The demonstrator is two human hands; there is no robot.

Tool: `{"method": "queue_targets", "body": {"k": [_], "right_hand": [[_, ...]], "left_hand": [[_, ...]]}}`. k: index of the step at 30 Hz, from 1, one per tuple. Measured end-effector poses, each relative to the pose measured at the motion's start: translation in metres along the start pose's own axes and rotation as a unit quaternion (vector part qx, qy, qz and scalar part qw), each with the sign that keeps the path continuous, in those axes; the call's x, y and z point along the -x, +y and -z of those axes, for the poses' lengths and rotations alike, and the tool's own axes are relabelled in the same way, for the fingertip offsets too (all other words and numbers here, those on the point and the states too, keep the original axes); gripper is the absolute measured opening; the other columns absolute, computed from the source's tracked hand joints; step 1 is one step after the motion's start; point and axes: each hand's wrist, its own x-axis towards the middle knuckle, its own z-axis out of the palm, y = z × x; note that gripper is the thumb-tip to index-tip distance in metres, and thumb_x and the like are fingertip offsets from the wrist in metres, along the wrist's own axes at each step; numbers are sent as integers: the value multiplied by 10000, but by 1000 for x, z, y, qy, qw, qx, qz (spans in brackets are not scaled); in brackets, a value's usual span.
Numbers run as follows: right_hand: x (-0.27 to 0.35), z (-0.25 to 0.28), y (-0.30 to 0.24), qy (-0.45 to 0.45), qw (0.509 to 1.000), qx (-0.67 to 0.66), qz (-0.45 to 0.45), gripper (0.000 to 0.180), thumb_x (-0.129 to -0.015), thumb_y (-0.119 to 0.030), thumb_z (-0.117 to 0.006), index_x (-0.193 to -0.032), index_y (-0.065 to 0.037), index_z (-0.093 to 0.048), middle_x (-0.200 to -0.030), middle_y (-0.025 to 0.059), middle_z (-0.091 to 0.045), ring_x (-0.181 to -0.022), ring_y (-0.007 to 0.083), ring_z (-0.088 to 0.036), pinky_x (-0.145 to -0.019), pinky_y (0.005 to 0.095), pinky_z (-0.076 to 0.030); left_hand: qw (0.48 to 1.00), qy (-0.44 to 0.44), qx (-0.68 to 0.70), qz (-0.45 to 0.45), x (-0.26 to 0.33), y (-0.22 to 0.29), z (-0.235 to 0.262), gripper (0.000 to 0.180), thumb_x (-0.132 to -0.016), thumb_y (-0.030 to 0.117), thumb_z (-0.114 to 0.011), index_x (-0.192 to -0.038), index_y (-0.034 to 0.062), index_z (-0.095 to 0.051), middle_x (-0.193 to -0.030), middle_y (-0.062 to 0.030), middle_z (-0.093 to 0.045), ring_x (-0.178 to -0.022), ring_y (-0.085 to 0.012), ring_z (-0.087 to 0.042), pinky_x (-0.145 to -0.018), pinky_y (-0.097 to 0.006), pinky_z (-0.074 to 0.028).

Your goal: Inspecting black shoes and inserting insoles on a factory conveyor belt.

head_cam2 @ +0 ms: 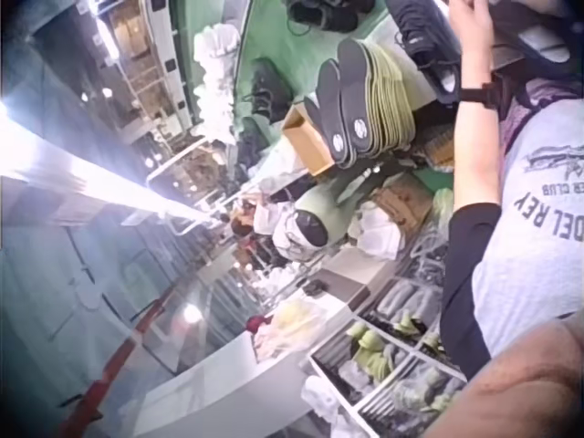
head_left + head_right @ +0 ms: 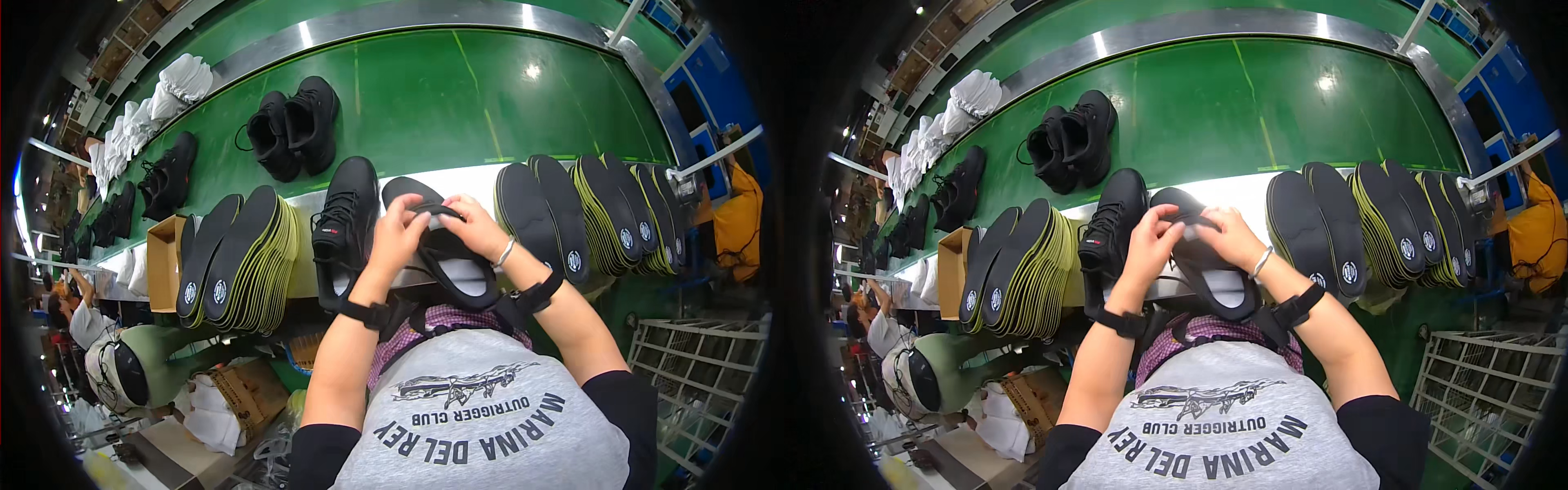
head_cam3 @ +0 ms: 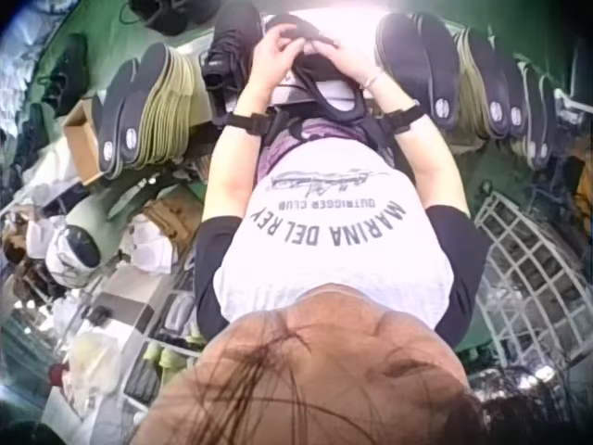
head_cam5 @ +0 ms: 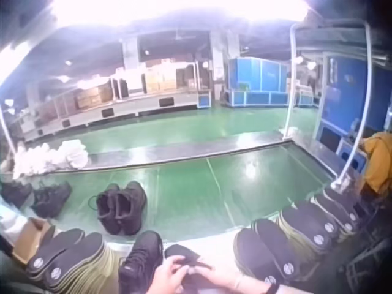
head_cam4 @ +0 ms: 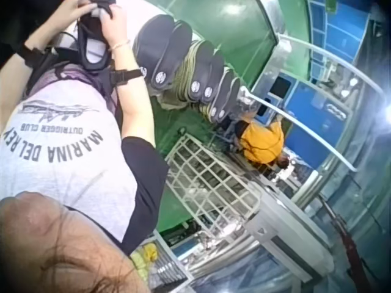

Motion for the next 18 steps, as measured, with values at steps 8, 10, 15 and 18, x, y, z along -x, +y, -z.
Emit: {"method": "queue_targets", "body": {"k": [8,10,15,18], "right_hand": [[-4,3,-4,-83,937,-220,-260,327,-798,-213,-595,-979,56,-556,-796,29,-573,-718,78,-511,-642,228,-424],[-6,7,-6,-111,927,-229,-276,346,-793,-212,-601,-996,63,-546,-801,38,-580,-720,87,-517,-643,227,-427],[-14,15,-9,-166,914,-197,-312,364,-785,-205,-607,-1032,55,-542,-854,80,-596,-762,140,-549,-692,261,-435],[-22,15,-9,-173,908,-172,-342,400,-767,-226,-630,-1026,67,-546,-919,121,-593,-838,186,-555,-732,296,-436]], "left_hand": [[982,-99,112,118,0,-6,2,411,-776,146,-612,-1125,-11,-462,-743,-21,-548,-669,-76,-505,-619,-213,-417],[987,-115,86,77,7,-3,2,458,-739,129,-624,-1139,-14,-453,-770,-43,-556,-685,-94,-524,-635,-236,-439],[987,-114,50,102,8,2,5,530,-679,46,-600,-1171,-28,-420,-813,-63,-554,-725,-123,-541,-657,-247,-447],[974,-133,111,145,1,-1,8,556,-662,8,-597,-1183,-25,-406,-821,-48,-543,-747,-118,-537,-671,-234,-436]]}}
